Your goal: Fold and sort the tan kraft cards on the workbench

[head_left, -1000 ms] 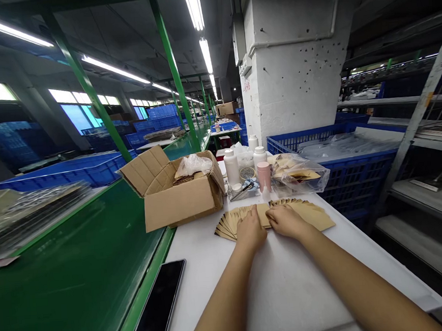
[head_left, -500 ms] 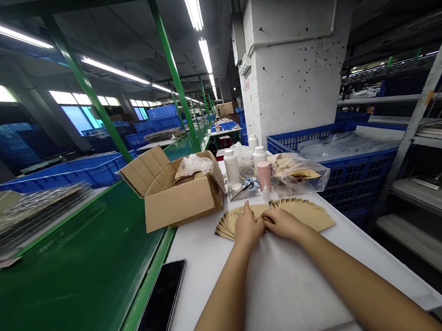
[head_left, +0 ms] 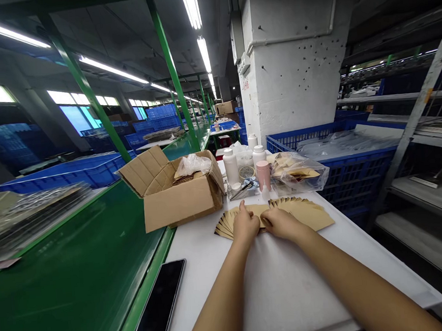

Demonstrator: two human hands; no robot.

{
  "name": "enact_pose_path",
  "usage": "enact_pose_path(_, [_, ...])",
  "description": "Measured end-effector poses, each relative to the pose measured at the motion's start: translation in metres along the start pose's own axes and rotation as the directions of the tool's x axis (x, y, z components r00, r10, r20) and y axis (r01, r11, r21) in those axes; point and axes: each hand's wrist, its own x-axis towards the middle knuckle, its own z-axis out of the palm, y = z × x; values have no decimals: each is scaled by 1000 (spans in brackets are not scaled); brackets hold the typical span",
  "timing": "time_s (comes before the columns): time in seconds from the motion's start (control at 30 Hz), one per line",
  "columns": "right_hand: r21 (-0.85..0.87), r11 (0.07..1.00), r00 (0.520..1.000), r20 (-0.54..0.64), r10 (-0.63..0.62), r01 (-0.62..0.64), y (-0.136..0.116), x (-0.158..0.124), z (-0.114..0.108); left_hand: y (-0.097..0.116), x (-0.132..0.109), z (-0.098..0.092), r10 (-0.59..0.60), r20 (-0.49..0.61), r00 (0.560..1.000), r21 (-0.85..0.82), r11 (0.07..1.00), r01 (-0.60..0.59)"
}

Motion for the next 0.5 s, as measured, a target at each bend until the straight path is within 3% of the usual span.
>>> enact_pose_path(0.23, [92, 995, 1000, 8, -29, 28, 6, 2, -6, 7, -3, -3, 10, -6, 1000, 69, 998, -9])
enact_pose_path(0.4, [62, 997, 982, -185, 49, -38, -3, 3, -5, 8, -2, -4, 18, -56, 998, 7, 1000, -17])
enact_pose_path(0.5, [39, 999, 967, -255, -19, 30, -18, 0, -3, 4, 2, -4, -9, -93, 996, -178, 984, -8])
